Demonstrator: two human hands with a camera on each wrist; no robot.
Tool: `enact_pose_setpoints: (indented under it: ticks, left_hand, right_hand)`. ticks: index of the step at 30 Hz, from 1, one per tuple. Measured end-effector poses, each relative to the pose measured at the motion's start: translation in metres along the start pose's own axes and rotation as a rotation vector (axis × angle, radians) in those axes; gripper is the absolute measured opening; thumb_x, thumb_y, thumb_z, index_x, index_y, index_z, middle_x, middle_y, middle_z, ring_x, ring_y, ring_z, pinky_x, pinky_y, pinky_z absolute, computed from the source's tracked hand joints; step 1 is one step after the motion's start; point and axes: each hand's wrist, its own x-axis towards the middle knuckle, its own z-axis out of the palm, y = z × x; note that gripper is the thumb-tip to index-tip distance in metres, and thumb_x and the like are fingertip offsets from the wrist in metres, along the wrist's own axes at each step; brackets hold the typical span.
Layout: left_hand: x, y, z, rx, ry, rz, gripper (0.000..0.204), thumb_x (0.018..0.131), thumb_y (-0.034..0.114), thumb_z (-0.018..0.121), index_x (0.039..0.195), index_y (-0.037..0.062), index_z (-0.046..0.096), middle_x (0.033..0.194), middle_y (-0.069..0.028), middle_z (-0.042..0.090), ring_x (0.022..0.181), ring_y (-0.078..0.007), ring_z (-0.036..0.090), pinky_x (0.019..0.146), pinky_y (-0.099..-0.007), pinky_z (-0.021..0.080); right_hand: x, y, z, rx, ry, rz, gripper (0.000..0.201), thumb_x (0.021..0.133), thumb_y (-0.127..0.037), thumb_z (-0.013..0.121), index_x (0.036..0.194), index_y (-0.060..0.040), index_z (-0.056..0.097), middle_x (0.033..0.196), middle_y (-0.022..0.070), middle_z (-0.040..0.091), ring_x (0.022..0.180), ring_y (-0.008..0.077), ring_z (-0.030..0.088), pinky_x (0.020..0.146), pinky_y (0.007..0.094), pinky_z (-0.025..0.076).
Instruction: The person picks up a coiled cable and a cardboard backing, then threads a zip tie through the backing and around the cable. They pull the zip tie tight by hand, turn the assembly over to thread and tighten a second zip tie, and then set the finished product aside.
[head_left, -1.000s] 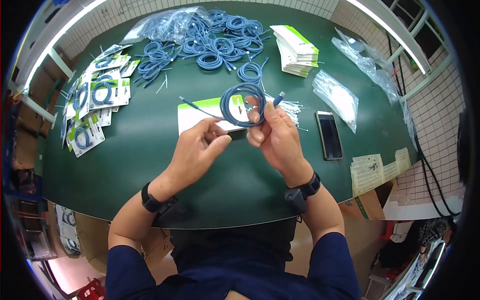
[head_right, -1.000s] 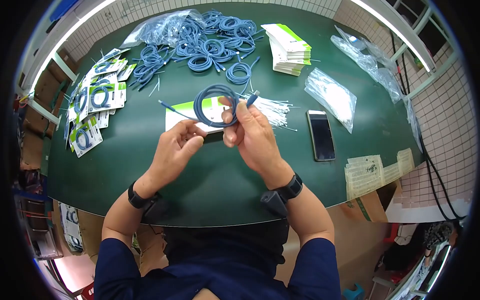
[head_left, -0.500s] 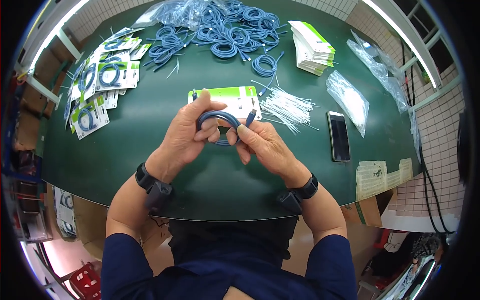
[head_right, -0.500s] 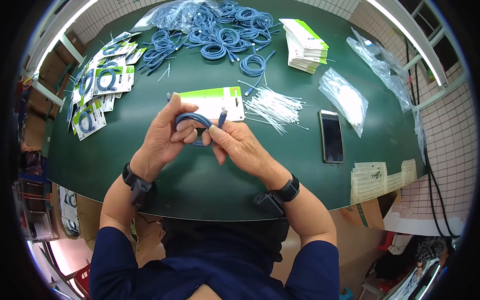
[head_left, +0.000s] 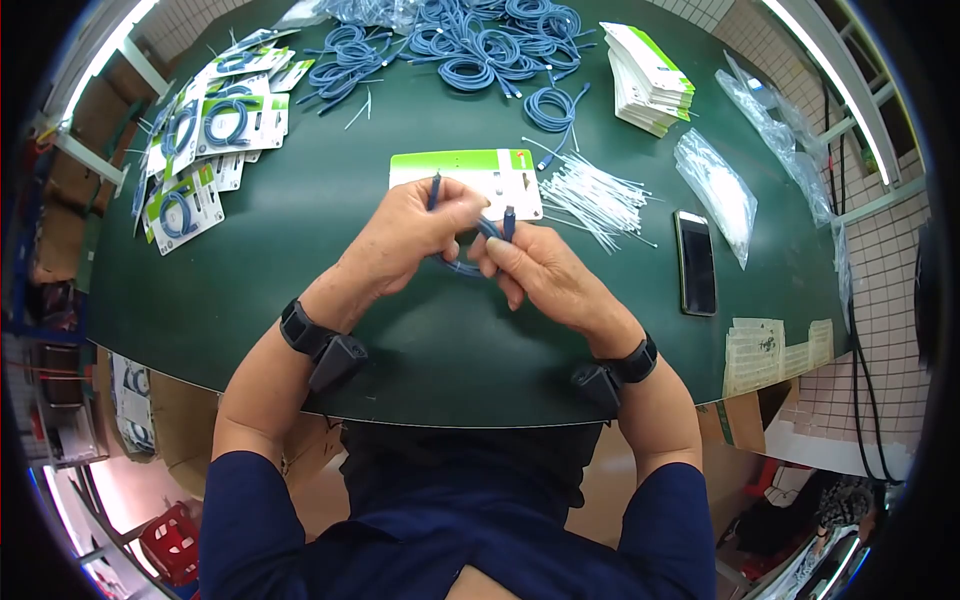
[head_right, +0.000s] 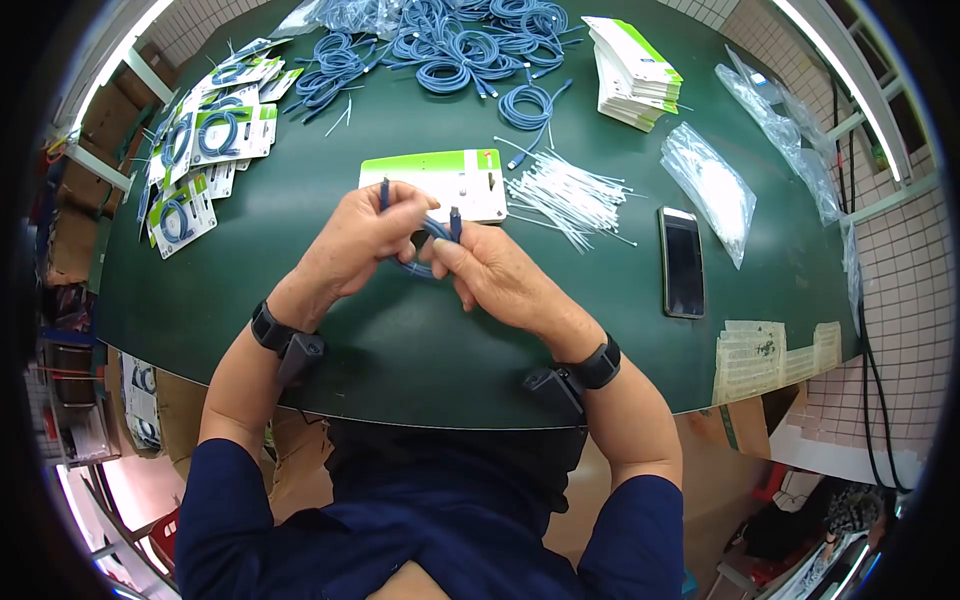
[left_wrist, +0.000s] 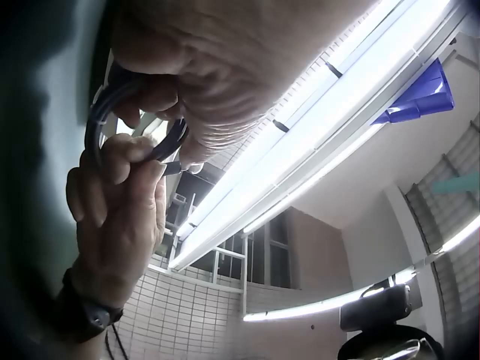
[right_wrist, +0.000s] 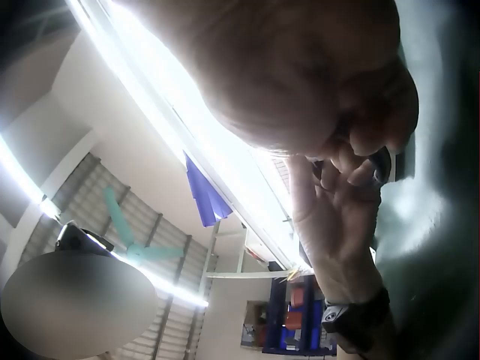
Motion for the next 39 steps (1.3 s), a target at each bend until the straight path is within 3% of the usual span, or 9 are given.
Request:
enact_pose_setpoints:
  ticks: [4, 7, 12, 16, 19, 28, 35, 36, 39]
  left_hand:
    - [-0.006, -0.003, 0.002, 0.28, -0.132, 0.054, 0.021, 0.098, 0.015, 0.075, 0.113, 0.0002, 0.072, 0.072, 0.0039, 0.059, 0.059, -0.0035, 0.049, 0.062, -0.0244, 0.047]
    - [-0.001, -0.006, -0.007, 0.723, -0.262, 0.243, 0.025, 0.094, 0.011, 0.076, 0.116, 0.0007, 0.072, 0.079, 0.0013, 0.066, 0.066, -0.0038, 0.057, 0.065, -0.0234, 0.05]
    - [-0.004, -0.015, 0.003, 0.629, -0.143, 0.169, 0.024, 0.093, 0.004, 0.072, 0.117, 0.0012, 0.072, 0.084, -0.0005, 0.069, 0.069, -0.0049, 0.061, 0.063, -0.0223, 0.048]
    - [-0.006, -0.014, 0.011, 0.365, -0.118, 0.202, 0.024, 0.092, 0.002, 0.069, 0.116, 0.0016, 0.071, 0.077, -0.0003, 0.067, 0.064, -0.0067, 0.06, 0.057, -0.0226, 0.046]
    - [-0.005, -0.022, 0.011, 0.103, -0.079, 0.131, 0.028, 0.091, 0.0, 0.069, 0.119, 0.0014, 0.068, 0.077, -0.0012, 0.067, 0.062, -0.007, 0.058, 0.056, -0.0232, 0.045]
    - [-0.011, -0.001, 0.009, 0.089, -0.008, 0.146, 0.041, 0.083, -0.004, 0.073, 0.123, -0.0024, 0.064, 0.074, 0.001, 0.063, 0.06, -0.0056, 0.055, 0.053, -0.0242, 0.042]
    - [-0.01, -0.001, -0.002, -0.185, -0.048, 0.036, 0.048, 0.082, -0.005, 0.072, 0.129, -0.0037, 0.063, 0.07, 0.0034, 0.056, 0.061, -0.005, 0.054, 0.054, -0.0243, 0.044]
    - [-0.009, -0.002, -0.002, -0.186, -0.051, 0.037, 0.048, 0.082, -0.005, 0.072, 0.129, -0.0037, 0.063, 0.07, 0.0034, 0.056, 0.061, -0.005, 0.054, 0.054, -0.0243, 0.044]
    - [-0.005, -0.002, -0.001, 0.315, -0.09, 0.119, 0.051, 0.084, -0.003, 0.072, 0.133, -0.0021, 0.062, 0.073, 0.003, 0.057, 0.063, -0.0056, 0.055, 0.06, -0.0246, 0.048]
  right_hand:
    - [-0.007, -0.004, -0.013, -0.121, -0.14, 0.009, 0.03, 0.113, -0.025, 0.049, 0.103, -0.0022, 0.066, 0.082, 0.0004, 0.061, 0.065, 0.0089, 0.057, 0.061, 0.0273, 0.051]
    - [-0.006, 0.001, -0.017, -0.213, -0.208, -0.02, 0.03, 0.112, -0.024, 0.051, 0.1, -0.002, 0.066, 0.083, 0.0011, 0.063, 0.067, 0.0094, 0.059, 0.063, 0.0277, 0.052]
    - [-0.011, -0.011, -0.017, -0.265, -0.152, 0.003, 0.031, 0.112, -0.025, 0.052, 0.099, -0.001, 0.067, 0.086, 0.0023, 0.066, 0.071, 0.0101, 0.062, 0.066, 0.0275, 0.054]
    - [-0.011, -0.016, -0.015, -0.233, -0.091, -0.011, 0.03, 0.11, -0.027, 0.055, 0.104, -0.0019, 0.07, 0.085, 0.0032, 0.065, 0.072, 0.0119, 0.061, 0.064, 0.0287, 0.054]
    - [-0.013, -0.013, -0.01, -0.197, -0.067, -0.017, 0.029, 0.11, -0.027, 0.055, 0.104, -0.0023, 0.07, 0.085, 0.0028, 0.065, 0.072, 0.0115, 0.061, 0.064, 0.028, 0.053]
    - [-0.011, -0.026, -0.006, -0.183, -0.109, -0.003, 0.027, 0.11, -0.024, 0.056, 0.097, -0.0028, 0.066, 0.084, 0.0004, 0.062, 0.073, 0.0085, 0.059, 0.066, 0.0253, 0.053]
    - [-0.006, -0.008, -0.003, -0.233, -0.136, -0.039, 0.022, 0.107, -0.02, 0.058, 0.096, -0.0028, 0.066, 0.083, -0.0001, 0.062, 0.074, 0.0082, 0.059, 0.067, 0.0263, 0.052]
    - [-0.005, -0.007, -0.002, -0.224, -0.121, -0.035, 0.022, 0.107, -0.02, 0.058, 0.096, -0.0026, 0.067, 0.082, -0.0002, 0.062, 0.074, 0.0081, 0.059, 0.067, 0.0265, 0.052]
    - [-0.005, -0.009, -0.005, -0.237, -0.087, -0.002, 0.022, 0.106, -0.019, 0.059, 0.095, -0.0023, 0.067, 0.081, -0.0002, 0.061, 0.073, 0.008, 0.059, 0.067, 0.0264, 0.052]
